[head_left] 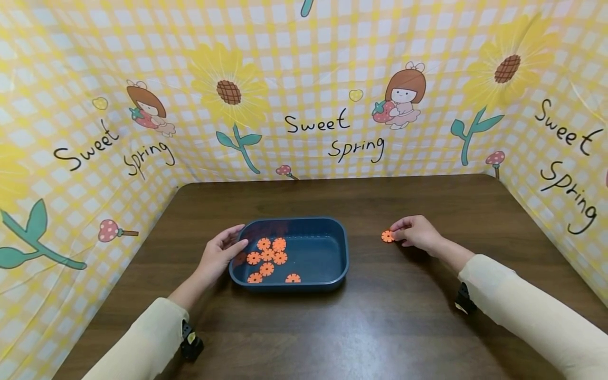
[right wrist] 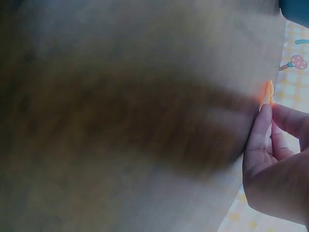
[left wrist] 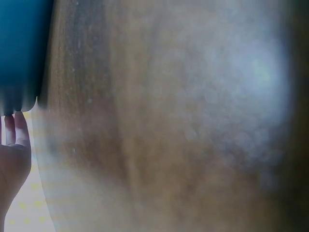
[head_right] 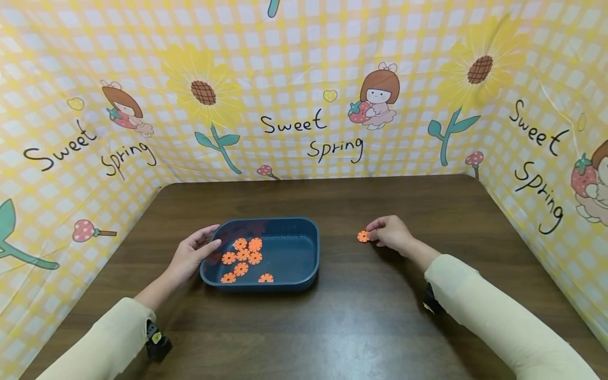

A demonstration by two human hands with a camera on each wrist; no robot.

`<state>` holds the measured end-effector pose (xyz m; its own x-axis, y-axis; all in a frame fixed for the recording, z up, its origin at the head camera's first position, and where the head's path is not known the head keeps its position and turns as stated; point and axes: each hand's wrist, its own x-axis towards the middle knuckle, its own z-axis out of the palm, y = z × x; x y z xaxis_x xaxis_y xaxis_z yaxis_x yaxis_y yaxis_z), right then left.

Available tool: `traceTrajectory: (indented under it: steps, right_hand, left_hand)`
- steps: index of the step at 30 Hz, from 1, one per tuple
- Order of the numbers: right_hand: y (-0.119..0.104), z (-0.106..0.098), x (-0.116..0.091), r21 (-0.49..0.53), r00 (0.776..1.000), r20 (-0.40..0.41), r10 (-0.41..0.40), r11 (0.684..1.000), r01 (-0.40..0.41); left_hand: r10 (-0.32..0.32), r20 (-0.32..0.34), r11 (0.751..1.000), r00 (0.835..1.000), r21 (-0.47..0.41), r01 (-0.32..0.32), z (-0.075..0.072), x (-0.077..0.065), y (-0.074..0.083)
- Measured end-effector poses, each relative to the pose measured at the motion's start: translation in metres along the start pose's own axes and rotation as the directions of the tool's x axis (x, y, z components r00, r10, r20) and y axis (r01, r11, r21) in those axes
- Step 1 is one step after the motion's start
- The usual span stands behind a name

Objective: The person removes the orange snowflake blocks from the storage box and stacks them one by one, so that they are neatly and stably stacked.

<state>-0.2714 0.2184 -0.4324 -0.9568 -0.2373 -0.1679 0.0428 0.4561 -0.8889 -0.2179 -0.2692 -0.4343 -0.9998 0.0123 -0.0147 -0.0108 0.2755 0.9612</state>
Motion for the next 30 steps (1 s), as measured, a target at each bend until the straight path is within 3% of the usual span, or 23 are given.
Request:
traceTrajectory:
  steps: [9,30]
  right_hand:
    - [0.0018,0.0007,0.0007,-0.052,1.000,-0.016,-0.025,0.998,0.025]
    - [0.0017,-0.0005,0.0008,-0.071,1.000,-0.021,-0.012,0.997,0.010]
  left_hand:
    - [-0.004,0.005,1.000,1.000,-0.005,0.004,0.0006,-0.0006,0.0004]
    - [-0.005,0.003,1.000,1.000,0.017,0.005,-0.0001,0.0008,-0.0008]
